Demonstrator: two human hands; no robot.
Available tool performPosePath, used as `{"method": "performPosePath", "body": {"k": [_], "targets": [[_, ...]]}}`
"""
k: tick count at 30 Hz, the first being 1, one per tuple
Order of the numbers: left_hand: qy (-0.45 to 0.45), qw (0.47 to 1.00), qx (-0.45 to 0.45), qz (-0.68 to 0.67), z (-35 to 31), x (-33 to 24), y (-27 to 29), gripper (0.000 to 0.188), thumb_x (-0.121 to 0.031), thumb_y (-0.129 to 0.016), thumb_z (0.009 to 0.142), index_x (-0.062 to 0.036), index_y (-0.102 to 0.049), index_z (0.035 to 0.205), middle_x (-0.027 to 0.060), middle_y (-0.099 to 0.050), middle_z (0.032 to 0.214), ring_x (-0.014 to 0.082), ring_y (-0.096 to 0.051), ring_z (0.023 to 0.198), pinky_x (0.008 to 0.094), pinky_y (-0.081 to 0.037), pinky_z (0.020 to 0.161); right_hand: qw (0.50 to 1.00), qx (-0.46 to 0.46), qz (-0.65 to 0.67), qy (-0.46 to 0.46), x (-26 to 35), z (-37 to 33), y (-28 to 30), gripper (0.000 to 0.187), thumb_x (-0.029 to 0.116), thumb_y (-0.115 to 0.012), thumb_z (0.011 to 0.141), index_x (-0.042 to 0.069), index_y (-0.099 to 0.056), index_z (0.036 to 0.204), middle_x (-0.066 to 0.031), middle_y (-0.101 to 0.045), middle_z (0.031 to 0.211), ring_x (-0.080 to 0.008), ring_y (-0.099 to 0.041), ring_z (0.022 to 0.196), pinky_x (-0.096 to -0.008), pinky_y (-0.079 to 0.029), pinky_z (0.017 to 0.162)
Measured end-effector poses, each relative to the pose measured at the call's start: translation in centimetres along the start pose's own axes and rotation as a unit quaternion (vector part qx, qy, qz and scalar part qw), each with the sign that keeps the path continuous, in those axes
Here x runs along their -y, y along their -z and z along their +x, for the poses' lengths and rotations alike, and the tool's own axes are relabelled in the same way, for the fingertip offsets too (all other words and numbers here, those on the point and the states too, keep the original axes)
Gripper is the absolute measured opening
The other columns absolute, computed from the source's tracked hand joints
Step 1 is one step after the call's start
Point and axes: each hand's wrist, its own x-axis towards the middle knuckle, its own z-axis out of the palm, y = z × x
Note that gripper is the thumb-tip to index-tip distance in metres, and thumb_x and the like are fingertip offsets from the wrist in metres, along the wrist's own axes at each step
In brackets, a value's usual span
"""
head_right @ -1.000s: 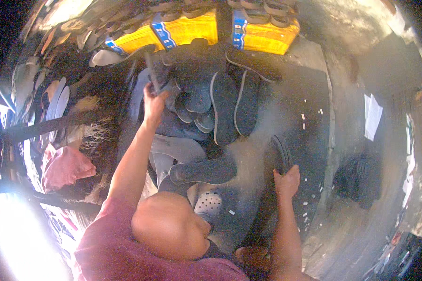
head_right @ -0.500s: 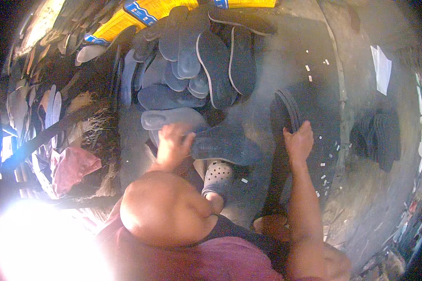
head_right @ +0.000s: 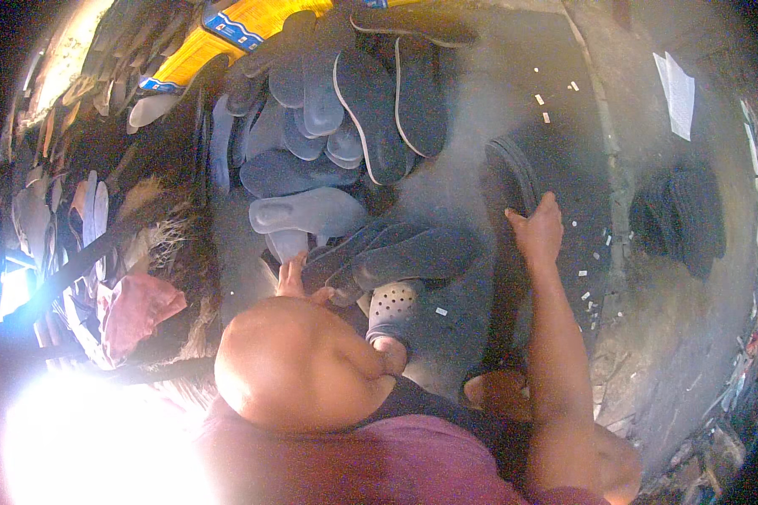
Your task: The person sits on the floor and repeatedly picks up pairs of black shoe soles, aligns them, and stacks them into a pile. The person then stands, moves to a press machine, and places a pair of sandals on the machine's platform.
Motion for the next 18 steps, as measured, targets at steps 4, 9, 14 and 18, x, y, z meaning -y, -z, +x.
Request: {"method": "performPosePath", "body": {"k": [4,9,14,18], "targets": [[0.13,0.967,0.02,-0.219,2.0,-3.9,7.0,0.047,-0.016,-0.087,0.08,-0.003,-0.072,0.122,0.0176,-0.076,0.113,0.0211,-0.072,0.103,0.036,-0.055,0.091,0.991,0.055,0.12,-0.031,-0.4,1.3,1.4,0.095,0.039,-0.094,0.07,-0.006,-0.05,0.141,-0.0274,-0.061,0.139,-0.0425,-0.058,0.13,-0.0452,-0.048,0.108],[-0.089,0.986,-0.05,-0.134,8.8,-11.6,15.0,0.031,-0.024,-0.075,0.094,-0.007,-0.074,0.119,0.0119,-0.077,0.109,0.0167,-0.072,0.104,0.0325,-0.053,0.092,0.924,0.205,0.274,0.171,8.8,-0.3,9.7,0.09,0.03,-0.097,0.066,-0.004,-0.055,0.138,-0.0201,-0.066,0.131,-0.0336,-0.063,0.124,-0.0423,-0.047,0.108],[-0.293,0.884,0.213,-0.297,15.3,-23.2,13.5,0.039,-0.031,-0.064,0.105,-0.0024,-0.064,0.132,0.0092,-0.07,0.123,0.0161,-0.064,0.113,0.0334,-0.05,0.1,0.888,0.153,0.288,0.324,12.2,-0.7,10.8,0.091,0.033,-0.097,0.063,0.0,-0.053,0.136,-0.0196,-0.062,0.134,-0.0387,-0.061,0.125,-0.0446,-0.046,0.108],[-0.262,0.85,0.151,-0.432,18.3,-25.4,8.7,0.063,-0.05,-0.051,0.108,-0.0027,-0.047,0.149,0.0128,-0.065,0.136,0.0234,-0.056,0.131,0.0385,-0.041,0.112,0.97,0.046,0.161,0.175,7.1,-0.5,11.0,0.082,0.033,-0.094,0.067,0.002,-0.05,0.128,-0.0214,-0.061,0.128,-0.0435,-0.058,0.122,-0.0484,-0.049,0.098]]}}
